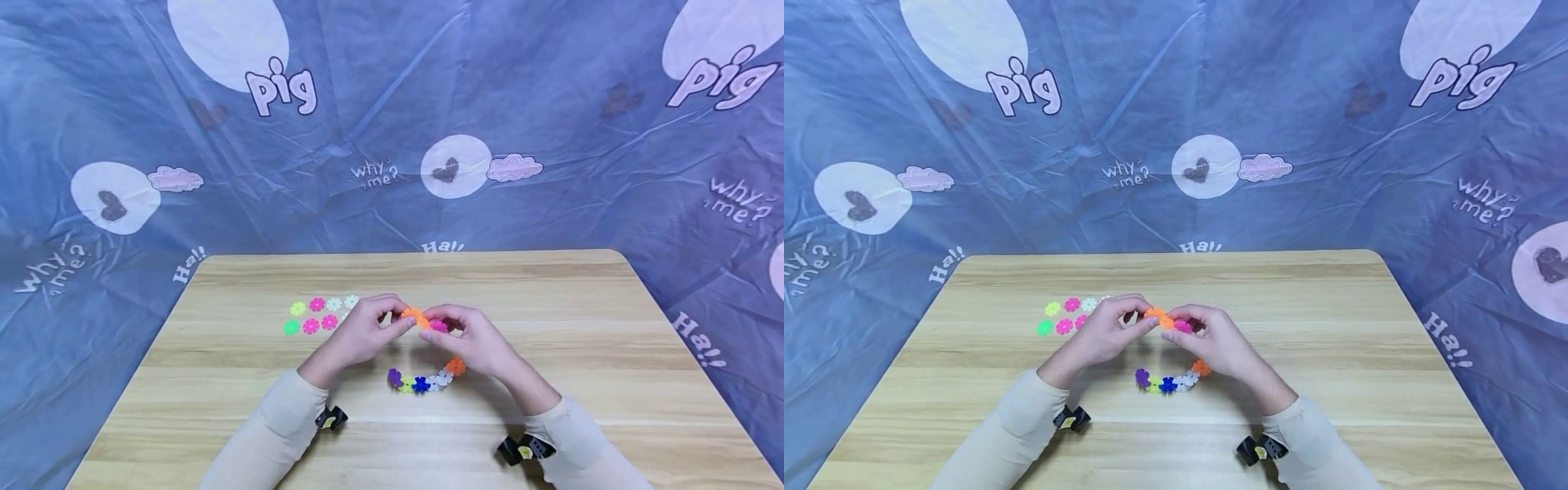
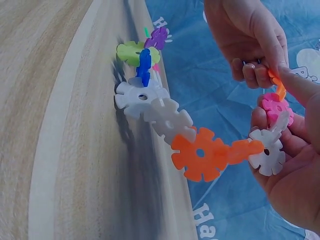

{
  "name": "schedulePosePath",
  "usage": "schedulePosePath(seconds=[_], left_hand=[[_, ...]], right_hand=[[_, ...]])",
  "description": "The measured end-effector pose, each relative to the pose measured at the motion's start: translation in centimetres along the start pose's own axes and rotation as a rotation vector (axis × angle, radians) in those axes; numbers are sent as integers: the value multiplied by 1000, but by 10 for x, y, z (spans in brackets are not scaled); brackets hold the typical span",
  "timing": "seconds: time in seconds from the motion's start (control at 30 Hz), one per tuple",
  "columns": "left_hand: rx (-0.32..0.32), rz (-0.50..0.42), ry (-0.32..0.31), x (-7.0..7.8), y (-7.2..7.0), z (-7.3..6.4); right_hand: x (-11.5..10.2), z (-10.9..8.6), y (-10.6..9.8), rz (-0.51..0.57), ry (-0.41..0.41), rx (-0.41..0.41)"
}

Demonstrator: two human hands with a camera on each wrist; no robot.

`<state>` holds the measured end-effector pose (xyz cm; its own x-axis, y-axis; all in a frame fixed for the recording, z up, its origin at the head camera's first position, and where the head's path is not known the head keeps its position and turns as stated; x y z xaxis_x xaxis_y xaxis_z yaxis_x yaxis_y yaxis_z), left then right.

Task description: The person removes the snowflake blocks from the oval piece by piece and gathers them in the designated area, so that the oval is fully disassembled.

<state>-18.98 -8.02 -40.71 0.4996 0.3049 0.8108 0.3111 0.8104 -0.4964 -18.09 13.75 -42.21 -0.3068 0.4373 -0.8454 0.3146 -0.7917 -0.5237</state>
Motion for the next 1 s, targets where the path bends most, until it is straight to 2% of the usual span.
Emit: schedulePosePath(seconds=[0.3,0.57,1.0], left_hand=[[0,-14,17,-1,1,0],[-1,-42,42,-2,2,-1],[-6,-68,104,-3,2,2]], right_hand=[[1,0,1,12,17,2],[0,0,2,65,40,-20],[-3,2,3,89,8,-17]])
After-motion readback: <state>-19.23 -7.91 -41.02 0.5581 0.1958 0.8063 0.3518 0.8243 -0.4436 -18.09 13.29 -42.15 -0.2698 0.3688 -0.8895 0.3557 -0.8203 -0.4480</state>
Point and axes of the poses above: each hand's wrist, its own z-axis towards the middle knuckle, its own y-axis out of the palm, x = y × z, the point moved 3 cm from there along z, towards the middle knuckle, and after that the axes turned 4 degrees about -z, right-handed, at the moved point
